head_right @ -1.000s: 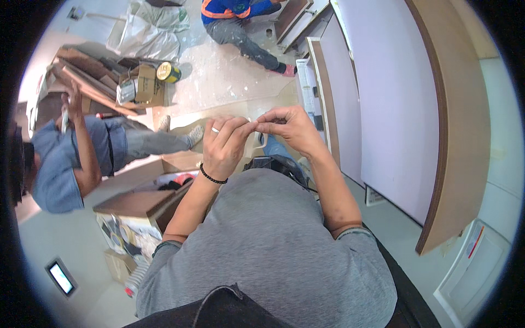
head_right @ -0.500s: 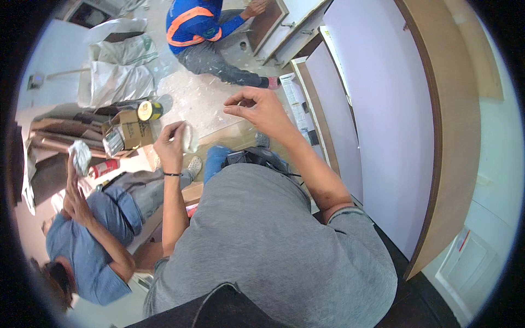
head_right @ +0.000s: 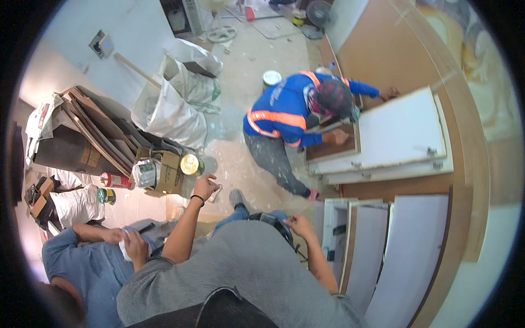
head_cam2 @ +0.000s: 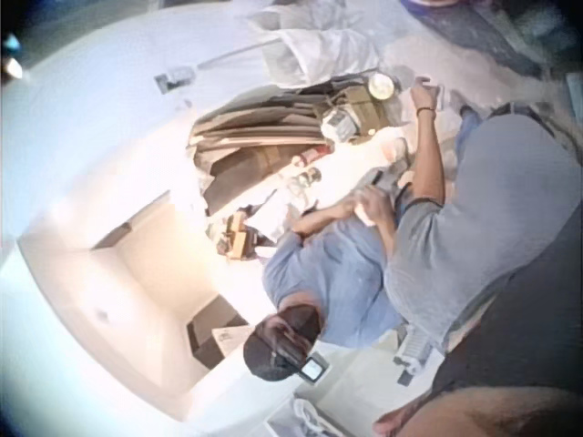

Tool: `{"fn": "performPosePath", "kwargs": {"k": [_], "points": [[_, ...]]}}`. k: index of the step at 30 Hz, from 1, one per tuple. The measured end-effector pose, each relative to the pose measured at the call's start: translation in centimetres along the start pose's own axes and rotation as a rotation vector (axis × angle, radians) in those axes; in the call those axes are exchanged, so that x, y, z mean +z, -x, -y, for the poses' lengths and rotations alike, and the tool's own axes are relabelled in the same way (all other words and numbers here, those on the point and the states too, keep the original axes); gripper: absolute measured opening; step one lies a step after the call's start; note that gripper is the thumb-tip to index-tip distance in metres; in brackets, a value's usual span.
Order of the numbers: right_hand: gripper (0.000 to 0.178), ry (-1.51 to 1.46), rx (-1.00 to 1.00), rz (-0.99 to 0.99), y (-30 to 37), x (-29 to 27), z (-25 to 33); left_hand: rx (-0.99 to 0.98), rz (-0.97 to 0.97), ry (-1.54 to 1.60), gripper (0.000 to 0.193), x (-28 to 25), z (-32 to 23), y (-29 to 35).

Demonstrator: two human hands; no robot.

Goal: The person applies glue to a wooden cabinet edge and presses a thin strip into place. They then apply masking tape to secure the strip and wipe the surface with a cloth. Other workers are visible in the background.

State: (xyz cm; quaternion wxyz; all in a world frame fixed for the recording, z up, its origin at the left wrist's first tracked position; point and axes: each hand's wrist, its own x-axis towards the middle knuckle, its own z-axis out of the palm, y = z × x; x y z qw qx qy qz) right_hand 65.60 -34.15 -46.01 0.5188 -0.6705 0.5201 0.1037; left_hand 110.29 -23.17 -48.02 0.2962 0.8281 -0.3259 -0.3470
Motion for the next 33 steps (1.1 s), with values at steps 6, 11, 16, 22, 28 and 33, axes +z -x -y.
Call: {"fn": "performPosePath", "kwargs": {"k": [6,11,16,22,28,33], "points": [[0.043,-0.154,0.011,-0.119,-5.9,0.9,2.7,0.069,0.007,-0.187,0.018,-5.6,0.9,-11.4],[0.038,-0.053,-0.144,-0.076,-15.0,-0.3,2.3,0.029,-0.083,-0.273,0.029,-8.9,2.0,-17.6],[0.044,-0.327,0.079,0.022,-23.7,-4.6,8.5,-0.001,-0.386,-0.005,0.019,-14.9,1.2,-19.0],[0.045,-0.488,0.15,-0.109,-29.8,-10.4,13.7,-0.238,-0.729,-0.007,0.019,-22.0,4.0,-25.8],[0.041,-0.643,0.328,-0.32,-29.5,-10.4,13.0,-0.325,-0.825,-0.177,0.022,-31.8,11.2,-36.3],[0.038,-0.701,0.618,-0.305,-24.6,-6.0,15.3,-0.519,-0.742,-0.437,0.029,-38.7,20.8,-43.5]]}}
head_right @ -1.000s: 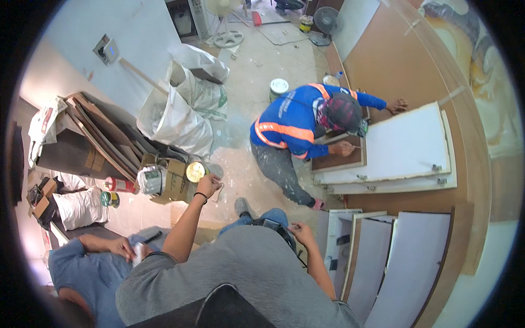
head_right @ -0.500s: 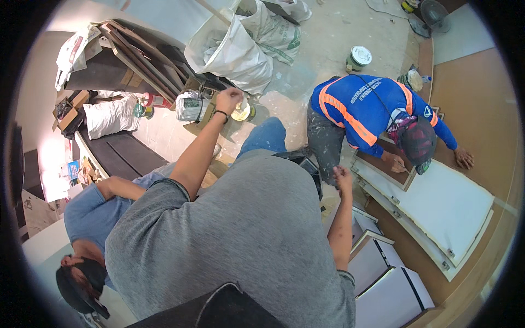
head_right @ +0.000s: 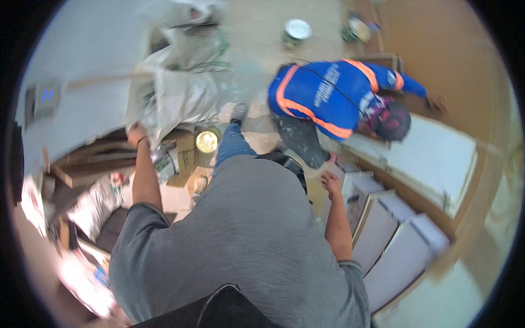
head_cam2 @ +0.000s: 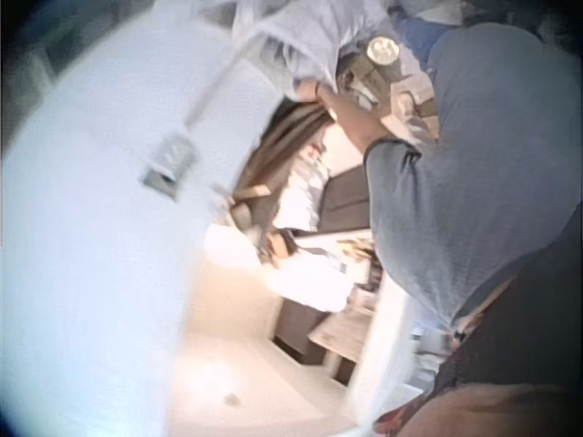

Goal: The person applies glue to a wooden cabinet edge and presses a thin strip into place. They then apply masking tape to secure the strip and wipe the surface with a cloth. Other workers are visible in the background.

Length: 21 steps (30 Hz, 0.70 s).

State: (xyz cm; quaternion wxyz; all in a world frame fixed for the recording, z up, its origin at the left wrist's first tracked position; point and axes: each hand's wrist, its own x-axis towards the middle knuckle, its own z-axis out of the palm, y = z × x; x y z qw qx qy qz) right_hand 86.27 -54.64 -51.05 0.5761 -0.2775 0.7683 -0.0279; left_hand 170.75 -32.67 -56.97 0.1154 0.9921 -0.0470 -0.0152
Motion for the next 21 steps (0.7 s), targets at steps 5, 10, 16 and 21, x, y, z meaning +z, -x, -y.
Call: {"fn": "performPosePath", "kwargs": {"k": [5,10,16,21], "points": [[0.045,-0.041,-0.016,-0.061,3.6,4.9,1.0,-0.156,0.188,-0.058,0.036,2.4,4.3,-8.7],[0.041,0.023,-0.215,-0.114,7.1,8.4,6.3,0.114,0.354,-0.374,0.04,1.1,-2.2,-7.2],[0.041,-0.158,-0.343,-0.24,10.0,11.3,3.1,0.38,0.122,-0.089,0.035,3.8,-15.8,-3.8],[0.044,-0.352,-0.123,-0.349,12.5,13.3,-7.5,1.188,0.482,0.242,0.034,10.3,-32.2,8.1]]}}
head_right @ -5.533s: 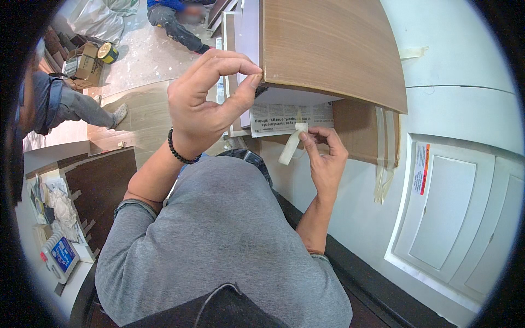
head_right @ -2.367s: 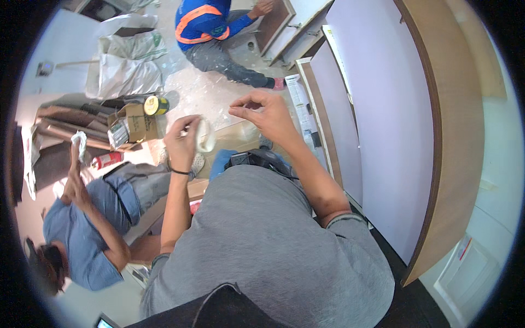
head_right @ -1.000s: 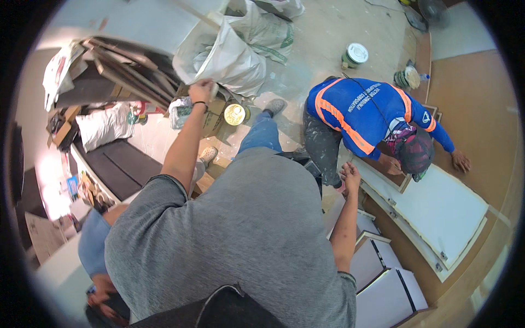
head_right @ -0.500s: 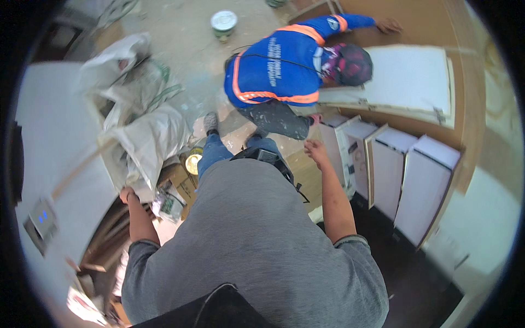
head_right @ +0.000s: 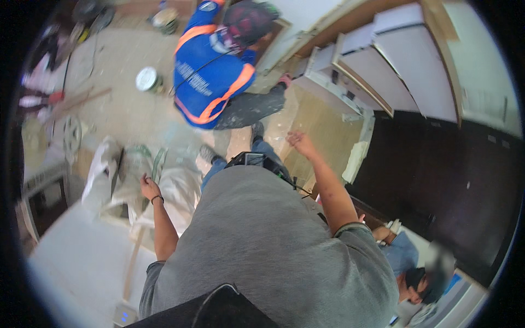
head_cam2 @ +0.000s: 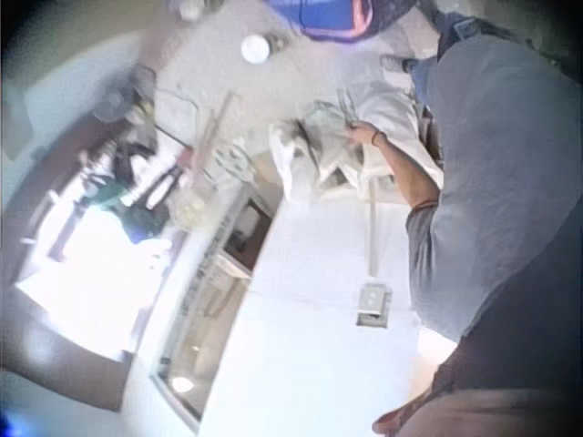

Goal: The person applies glue to a wooden cabinet edge and presses a thin strip into place. They then apply masking tape to secure the strip and wipe the surface with a cloth. Other workers are visible in the background.

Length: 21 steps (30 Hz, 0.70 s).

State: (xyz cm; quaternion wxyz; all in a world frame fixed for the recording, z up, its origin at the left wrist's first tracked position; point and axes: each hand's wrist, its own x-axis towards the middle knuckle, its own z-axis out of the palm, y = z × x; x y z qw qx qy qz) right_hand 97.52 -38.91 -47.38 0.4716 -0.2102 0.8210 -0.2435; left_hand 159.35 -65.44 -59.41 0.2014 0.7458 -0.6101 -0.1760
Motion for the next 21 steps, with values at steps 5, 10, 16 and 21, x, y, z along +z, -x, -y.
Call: {"fn": "performPosePath", "kwargs": {"k": [5,10,16,21], "points": [[0.036,-0.354,0.141,-0.088,2.9,-3.2,-16.8,0.169,0.617,0.297,0.032,11.9,-17.2,-5.1],[0.018,-0.872,0.398,-0.239,7.4,-0.8,-29.0,0.456,0.715,0.385,0.03,18.9,-34.2,-0.4],[0.021,-0.883,0.493,-0.149,8.2,-2.6,-33.8,0.566,0.919,-0.032,0.03,28.5,-38.0,8.8],[0.021,-0.948,0.322,-0.299,8.0,-9.7,-33.8,1.056,1.332,-0.678,0.032,34.4,-37.1,14.5]]}}
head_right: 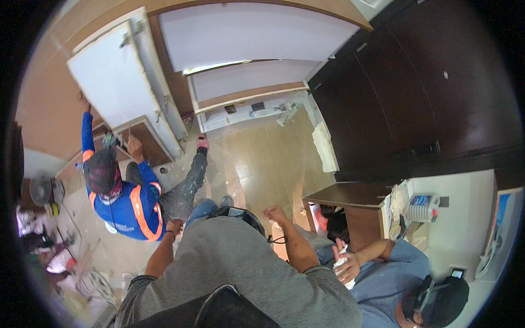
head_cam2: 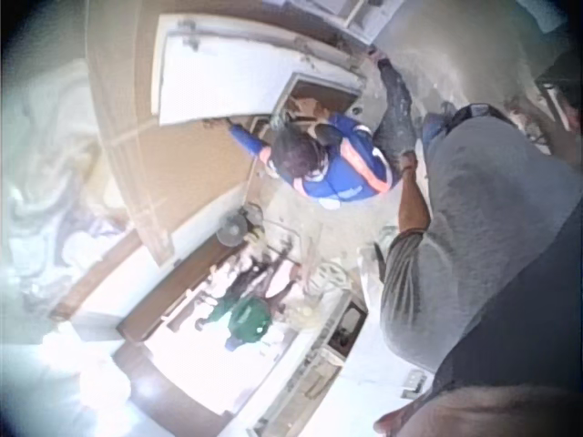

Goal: The person applies glue to a wooden cabinet edge and presses a thin strip into place. They then apply masking tape to secure the strip and wipe the surface with a cloth. Other workers are visible in the background.

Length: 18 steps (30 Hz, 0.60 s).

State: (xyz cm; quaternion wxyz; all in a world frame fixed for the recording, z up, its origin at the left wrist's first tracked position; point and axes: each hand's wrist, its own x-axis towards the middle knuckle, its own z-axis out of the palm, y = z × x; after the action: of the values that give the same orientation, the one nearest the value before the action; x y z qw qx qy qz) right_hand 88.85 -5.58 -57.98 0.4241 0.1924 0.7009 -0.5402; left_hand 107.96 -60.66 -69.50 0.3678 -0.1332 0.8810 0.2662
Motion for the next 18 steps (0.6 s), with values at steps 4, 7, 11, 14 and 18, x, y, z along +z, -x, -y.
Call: {"fn": "performPosePath", "kwargs": {"k": [4,7,11,14,18], "points": [[0.026,0.073,-0.062,-0.139,-0.2,-2.9,4.5,0.204,0.124,-0.279,0.024,-2.9,-2.8,-3.3],[0.025,0.032,-0.034,-0.237,-0.2,-7.1,2.2,0.259,0.098,-0.324,0.022,-8.3,-8.0,-8.4],[0.029,0.298,-0.261,-0.27,-1.3,-11.1,-7.5,0.268,0.042,-0.389,0.029,-14.7,-10.0,-17.2],[0.048,-1.221,0.123,0.054,4.8,-21.7,-16.4,0.356,0.094,-0.095,0.032,-10.4,-18.4,-25.4],[0.016,-0.649,-0.083,-0.162,-2.2,-17.1,-3.5,0.301,-0.062,0.157,0.035,-24.6,-23.7,-31.6]]}}
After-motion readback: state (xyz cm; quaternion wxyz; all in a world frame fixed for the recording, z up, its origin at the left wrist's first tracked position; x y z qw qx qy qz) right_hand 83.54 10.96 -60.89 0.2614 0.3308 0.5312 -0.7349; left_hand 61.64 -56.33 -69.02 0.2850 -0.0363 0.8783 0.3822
